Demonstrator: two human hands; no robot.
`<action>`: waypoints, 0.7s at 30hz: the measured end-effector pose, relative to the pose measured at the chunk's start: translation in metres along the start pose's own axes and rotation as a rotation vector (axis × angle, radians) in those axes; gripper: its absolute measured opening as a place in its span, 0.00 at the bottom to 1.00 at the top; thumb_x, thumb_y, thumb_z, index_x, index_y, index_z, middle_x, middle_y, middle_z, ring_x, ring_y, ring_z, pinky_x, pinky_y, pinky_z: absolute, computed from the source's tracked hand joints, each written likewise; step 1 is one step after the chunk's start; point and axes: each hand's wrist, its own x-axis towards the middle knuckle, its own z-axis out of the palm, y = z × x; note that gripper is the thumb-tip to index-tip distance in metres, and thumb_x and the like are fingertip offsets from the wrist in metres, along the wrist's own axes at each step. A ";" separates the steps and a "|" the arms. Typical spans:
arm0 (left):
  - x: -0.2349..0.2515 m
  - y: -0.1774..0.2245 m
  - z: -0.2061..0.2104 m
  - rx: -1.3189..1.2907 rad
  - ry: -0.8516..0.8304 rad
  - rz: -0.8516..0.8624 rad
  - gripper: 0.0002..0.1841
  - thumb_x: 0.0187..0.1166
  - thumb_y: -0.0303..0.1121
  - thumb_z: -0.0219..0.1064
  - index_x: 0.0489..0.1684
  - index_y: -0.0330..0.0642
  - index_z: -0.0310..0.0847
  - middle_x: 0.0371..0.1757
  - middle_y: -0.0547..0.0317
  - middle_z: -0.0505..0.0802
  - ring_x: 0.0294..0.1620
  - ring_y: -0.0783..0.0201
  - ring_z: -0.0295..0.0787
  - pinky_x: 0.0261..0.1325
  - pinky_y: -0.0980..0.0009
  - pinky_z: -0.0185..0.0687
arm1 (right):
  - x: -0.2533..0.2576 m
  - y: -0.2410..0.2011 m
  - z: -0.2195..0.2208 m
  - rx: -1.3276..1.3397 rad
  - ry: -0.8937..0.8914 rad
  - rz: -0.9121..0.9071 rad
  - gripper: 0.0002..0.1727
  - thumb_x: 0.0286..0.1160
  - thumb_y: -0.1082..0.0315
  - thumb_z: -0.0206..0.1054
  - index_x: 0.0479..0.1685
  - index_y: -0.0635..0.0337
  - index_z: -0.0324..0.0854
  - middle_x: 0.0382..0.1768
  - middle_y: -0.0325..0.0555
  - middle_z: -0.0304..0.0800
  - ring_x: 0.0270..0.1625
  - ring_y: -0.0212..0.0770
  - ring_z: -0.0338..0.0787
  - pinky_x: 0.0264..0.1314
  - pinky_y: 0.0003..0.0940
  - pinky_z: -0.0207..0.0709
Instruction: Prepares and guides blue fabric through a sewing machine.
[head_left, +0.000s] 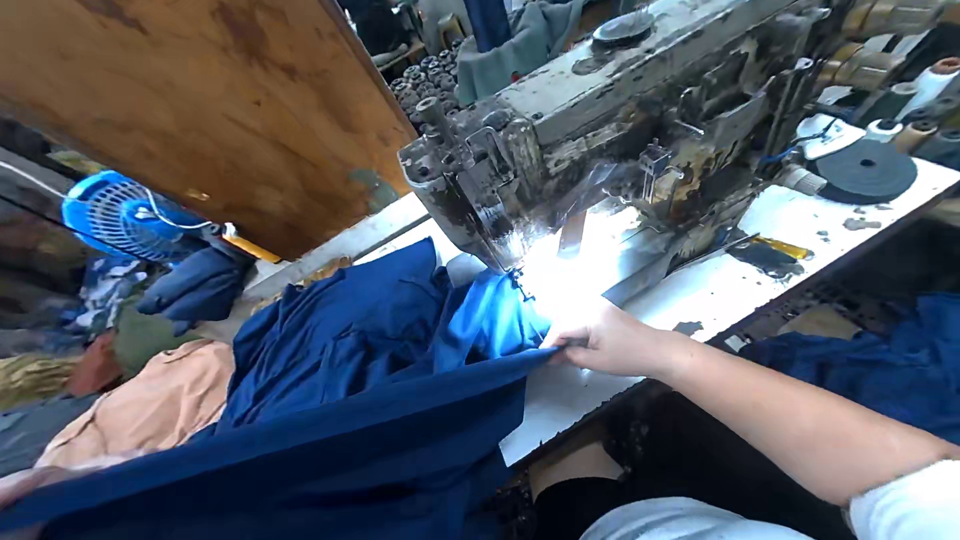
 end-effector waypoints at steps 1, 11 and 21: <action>0.006 -0.005 0.003 -0.018 -0.016 0.011 0.08 0.80 0.29 0.65 0.48 0.47 0.90 0.47 0.71 0.95 0.53 0.75 0.91 0.65 0.74 0.83 | -0.001 0.003 0.003 0.002 0.031 -0.038 0.11 0.79 0.63 0.68 0.40 0.59 0.95 0.38 0.42 0.95 0.41 0.27 0.89 0.48 0.24 0.80; 0.059 -0.008 0.023 0.513 -0.375 0.362 0.09 0.75 0.25 0.75 0.51 0.41 0.92 0.48 0.59 0.92 0.53 0.75 0.85 0.58 0.80 0.78 | 0.000 0.012 0.012 0.009 0.122 -0.139 0.10 0.77 0.65 0.69 0.37 0.59 0.94 0.34 0.40 0.94 0.40 0.25 0.88 0.48 0.22 0.77; 0.080 -0.058 0.054 0.942 -0.467 0.470 0.12 0.83 0.43 0.64 0.49 0.54 0.94 0.45 0.60 0.96 0.47 0.65 0.92 0.50 0.63 0.84 | 0.001 0.009 0.012 -0.015 0.094 -0.132 0.10 0.77 0.65 0.68 0.38 0.58 0.95 0.37 0.42 0.96 0.43 0.29 0.91 0.51 0.26 0.80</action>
